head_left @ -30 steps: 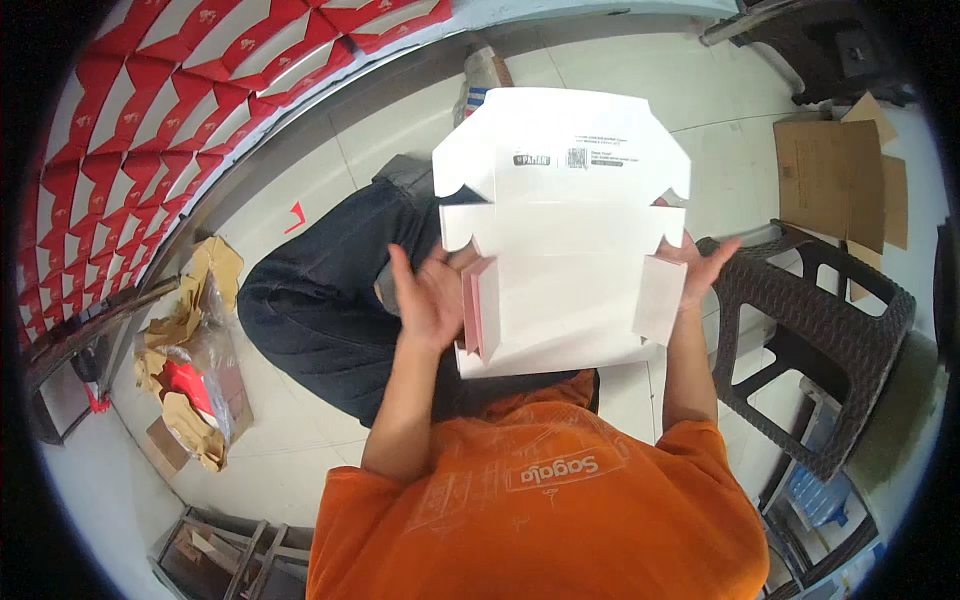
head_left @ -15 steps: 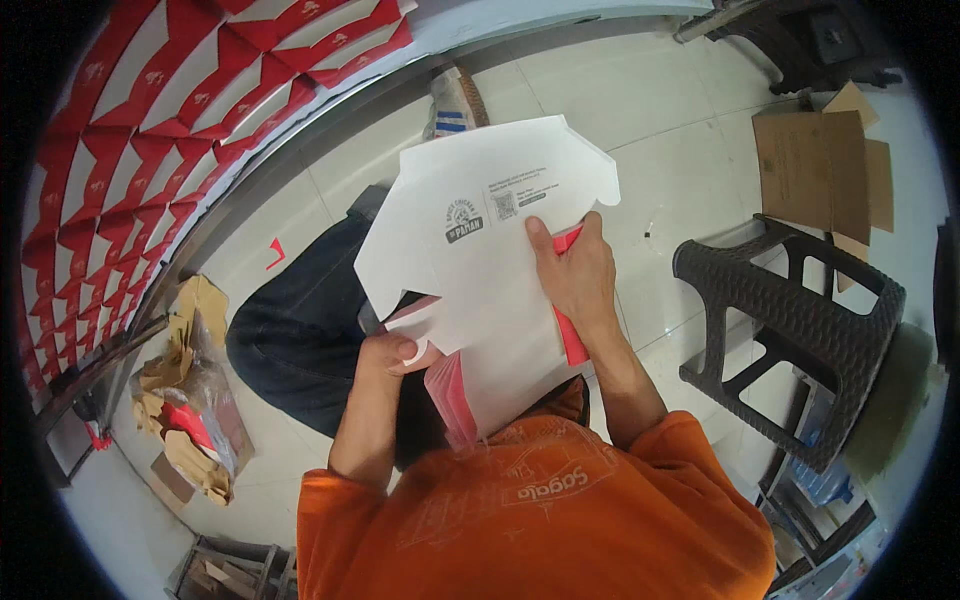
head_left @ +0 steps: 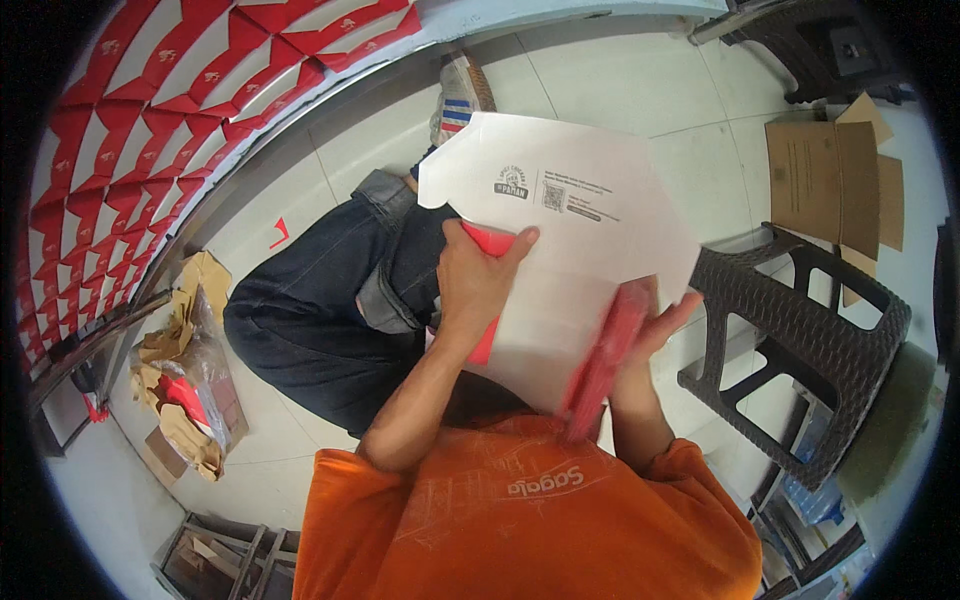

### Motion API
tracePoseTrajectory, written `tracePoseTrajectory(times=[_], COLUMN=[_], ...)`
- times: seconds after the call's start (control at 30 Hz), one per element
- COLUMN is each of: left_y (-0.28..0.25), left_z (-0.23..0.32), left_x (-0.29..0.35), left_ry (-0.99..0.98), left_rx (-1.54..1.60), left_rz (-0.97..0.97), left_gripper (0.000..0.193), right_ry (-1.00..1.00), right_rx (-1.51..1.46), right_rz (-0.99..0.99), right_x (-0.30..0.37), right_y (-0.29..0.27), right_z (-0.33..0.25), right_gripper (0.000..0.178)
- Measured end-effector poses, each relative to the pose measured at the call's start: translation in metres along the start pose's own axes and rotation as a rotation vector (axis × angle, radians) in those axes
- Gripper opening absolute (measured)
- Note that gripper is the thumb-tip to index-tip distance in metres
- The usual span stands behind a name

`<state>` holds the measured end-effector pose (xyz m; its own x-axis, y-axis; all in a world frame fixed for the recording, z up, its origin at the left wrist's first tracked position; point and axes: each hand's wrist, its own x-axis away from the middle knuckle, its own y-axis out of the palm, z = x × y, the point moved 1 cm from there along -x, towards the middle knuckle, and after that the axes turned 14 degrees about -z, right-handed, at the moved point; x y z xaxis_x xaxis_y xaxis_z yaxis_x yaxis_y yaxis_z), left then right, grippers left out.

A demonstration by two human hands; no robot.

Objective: The person sits on the floor and repeatedly folds small red and white cardboard boxes by hand. They place each completed box onto a nearby metal shelf that is already stacked with similar boxes.

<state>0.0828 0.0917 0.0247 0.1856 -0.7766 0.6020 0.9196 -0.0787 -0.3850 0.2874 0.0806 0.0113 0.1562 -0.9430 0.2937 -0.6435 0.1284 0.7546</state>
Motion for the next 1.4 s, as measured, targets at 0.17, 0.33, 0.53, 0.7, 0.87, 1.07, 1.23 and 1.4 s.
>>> tracePoseTrajectory(times=[0.17,0.33,0.53,0.7,0.87,1.07,1.23,1.4], left_y=[-0.031,-0.078,-0.093,-0.082,-0.091,-0.077,-0.012,-0.053], left_z=[-0.030,-0.052,-0.035,-0.026,-0.012,0.027,0.048,0.032], left_x=[0.008,-0.074,-0.084,-0.061,-0.049,-0.043,-0.052,-0.054], left_ry=[0.013,0.401,0.011,-0.006,0.039,0.151,0.218,0.266], left_rx=[0.977,1.395,0.997,1.395,1.278,0.748,-0.183,0.323], left_rz=[-0.154,-0.661,-0.383,-0.447,-0.398,-0.124,0.217,-0.173], left_gripper=[0.088,0.083,0.043,0.037,0.041,0.068,0.090,0.086], right_ry=[0.071,0.246,-0.056,0.358,-0.038,0.095,0.115,0.159], right_rx=[-0.147,0.167,1.567,1.723,1.275,0.563,0.674,0.443], right_rz=[-0.263,-0.053,-0.247,-0.020,-0.264,-0.406,-0.420,-0.410], right_x=[-0.064,-0.133,-0.114,-0.130,-0.134,-0.091,-0.085,-0.095], right_y=[-0.094,-0.078,0.086,0.111,0.054,0.087,0.078,0.030], right_z=[-0.030,-0.053,-0.025,0.009,0.003,-0.026,-0.036,-0.049], right_gripper=[0.087,0.096,0.086,0.097,0.100,0.121,0.121,0.115])
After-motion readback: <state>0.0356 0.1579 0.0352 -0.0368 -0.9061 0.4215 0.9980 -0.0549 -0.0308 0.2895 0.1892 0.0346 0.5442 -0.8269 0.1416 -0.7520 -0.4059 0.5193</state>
